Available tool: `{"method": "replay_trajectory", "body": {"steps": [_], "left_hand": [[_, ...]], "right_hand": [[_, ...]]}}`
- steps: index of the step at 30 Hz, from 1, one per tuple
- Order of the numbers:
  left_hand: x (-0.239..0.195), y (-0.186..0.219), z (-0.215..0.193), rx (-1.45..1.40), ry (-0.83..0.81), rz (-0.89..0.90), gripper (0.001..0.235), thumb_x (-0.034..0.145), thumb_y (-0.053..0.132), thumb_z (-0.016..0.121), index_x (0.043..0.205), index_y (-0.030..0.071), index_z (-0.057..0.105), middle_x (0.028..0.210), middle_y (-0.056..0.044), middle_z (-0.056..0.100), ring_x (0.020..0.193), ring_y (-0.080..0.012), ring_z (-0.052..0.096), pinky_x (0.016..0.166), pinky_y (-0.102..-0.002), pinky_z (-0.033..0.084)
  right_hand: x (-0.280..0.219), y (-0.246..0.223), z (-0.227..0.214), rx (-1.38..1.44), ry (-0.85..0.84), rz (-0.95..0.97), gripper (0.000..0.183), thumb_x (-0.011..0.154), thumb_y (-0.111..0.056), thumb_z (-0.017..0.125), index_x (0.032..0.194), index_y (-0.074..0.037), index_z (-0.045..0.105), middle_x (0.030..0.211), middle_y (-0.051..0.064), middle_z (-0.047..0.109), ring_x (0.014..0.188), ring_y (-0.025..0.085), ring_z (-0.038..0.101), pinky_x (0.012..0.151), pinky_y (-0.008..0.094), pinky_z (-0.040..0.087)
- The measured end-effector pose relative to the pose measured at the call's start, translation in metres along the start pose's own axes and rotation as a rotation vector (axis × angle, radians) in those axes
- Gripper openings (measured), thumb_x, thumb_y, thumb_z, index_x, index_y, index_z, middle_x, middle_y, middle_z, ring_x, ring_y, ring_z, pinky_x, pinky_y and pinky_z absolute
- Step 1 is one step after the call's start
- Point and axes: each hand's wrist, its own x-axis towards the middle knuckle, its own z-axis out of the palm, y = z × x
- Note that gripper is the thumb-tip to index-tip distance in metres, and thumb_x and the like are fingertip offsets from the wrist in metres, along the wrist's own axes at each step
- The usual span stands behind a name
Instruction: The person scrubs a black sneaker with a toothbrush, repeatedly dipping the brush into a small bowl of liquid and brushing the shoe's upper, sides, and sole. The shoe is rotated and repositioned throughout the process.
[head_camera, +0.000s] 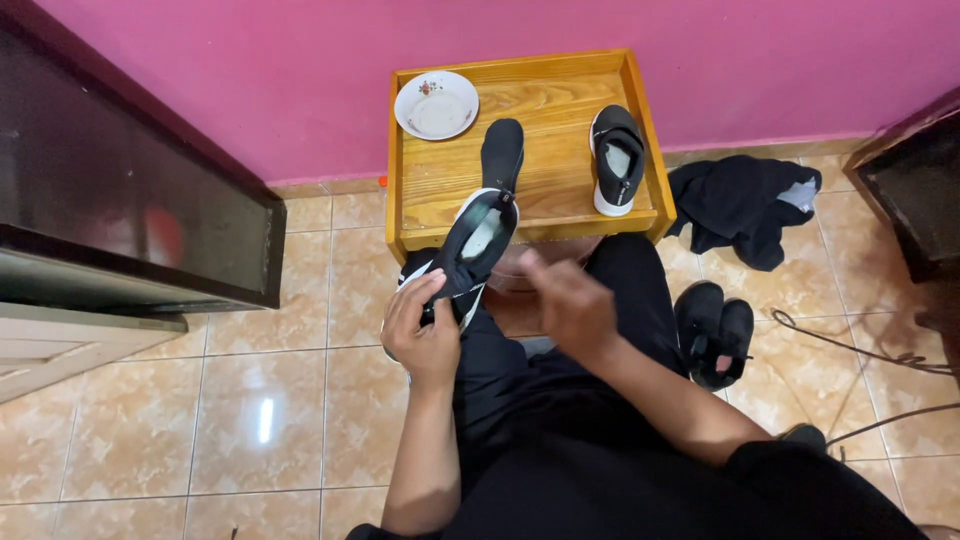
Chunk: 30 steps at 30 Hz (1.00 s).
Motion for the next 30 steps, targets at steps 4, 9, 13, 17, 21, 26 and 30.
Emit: {"method": "replay_trajectory", "body": {"steps": [4, 9, 13, 17, 21, 26, 30], "left_hand": [[-0.002, -0.005, 0.000, -0.023, 0.007, -0.016, 0.024, 0.075, -0.010, 0.071, 0.085, 0.011, 0.077, 0.087, -0.005, 0.079, 0.080, -0.0282, 0.075, 0.078, -0.037, 0.056], [-0.003, -0.005, 0.002, -0.037, 0.022, -0.040, 0.023, 0.075, -0.010, 0.073, 0.085, 0.010, 0.077, 0.087, -0.006, 0.079, 0.079, -0.0288, 0.075, 0.079, -0.036, 0.057], [-0.004, -0.004, 0.002, -0.065, 0.047, -0.077, 0.017, 0.077, -0.007, 0.079, 0.084, 0.008, 0.077, 0.086, -0.008, 0.078, 0.078, -0.0284, 0.075, 0.078, -0.035, 0.057], [-0.002, -0.006, 0.002, -0.085, 0.051, -0.087, 0.017, 0.076, -0.008, 0.080, 0.084, 0.007, 0.077, 0.085, -0.010, 0.078, 0.079, -0.0290, 0.075, 0.079, -0.035, 0.057], [-0.002, 0.001, 0.003, -0.076, 0.034, -0.076, 0.016, 0.077, -0.007, 0.081, 0.084, 0.007, 0.077, 0.086, -0.009, 0.078, 0.079, -0.0295, 0.075, 0.079, -0.035, 0.058], [-0.008, -0.004, 0.007, -0.097, 0.027, -0.137, 0.018, 0.075, -0.008, 0.083, 0.086, 0.006, 0.077, 0.087, -0.011, 0.078, 0.082, -0.0289, 0.076, 0.081, -0.035, 0.058], [-0.009, -0.013, 0.006, -0.162, 0.024, -0.235, 0.022, 0.074, -0.012, 0.078, 0.090, 0.002, 0.076, 0.090, -0.016, 0.077, 0.086, -0.0285, 0.075, 0.082, -0.036, 0.057]], "right_hand": [[0.001, -0.001, 0.002, 0.076, -0.100, -0.011, 0.044, 0.101, -0.012, 0.048, 0.136, -0.024, 0.072, 0.081, -0.002, 0.064, 0.059, 0.022, 0.065, 0.055, 0.031, 0.056], [0.006, -0.022, -0.004, 0.233, -0.224, -0.036, 0.042, 0.101, -0.009, 0.045, 0.133, -0.017, 0.071, 0.078, 0.004, 0.065, 0.058, 0.027, 0.067, 0.052, 0.036, 0.058], [-0.003, -0.012, 0.003, -0.065, -0.116, -0.126, 0.041, 0.098, -0.005, 0.048, 0.130, -0.014, 0.072, 0.072, 0.002, 0.056, 0.056, 0.024, 0.058, 0.048, 0.029, 0.050], [0.001, 0.004, 0.000, -0.134, -0.005, -0.199, 0.035, 0.098, -0.008, 0.047, 0.116, -0.012, 0.076, 0.076, -0.003, 0.055, 0.064, 0.015, 0.059, 0.050, 0.025, 0.048], [0.018, -0.014, -0.019, -0.084, 0.005, -0.414, 0.026, 0.092, 0.004, 0.046, 0.093, 0.000, 0.072, 0.068, 0.006, 0.053, 0.056, 0.023, 0.051, 0.046, 0.029, 0.043], [-0.006, 0.009, -0.001, 0.205, -0.111, -0.024, 0.040, 0.096, -0.003, 0.052, 0.130, -0.009, 0.073, 0.077, 0.008, 0.062, 0.062, 0.027, 0.061, 0.056, 0.032, 0.050], [-0.002, -0.013, -0.021, 0.763, -0.385, 0.210, 0.042, 0.097, -0.005, 0.055, 0.136, -0.009, 0.067, 0.094, 0.020, 0.075, 0.085, 0.041, 0.073, 0.072, 0.045, 0.056]]}}
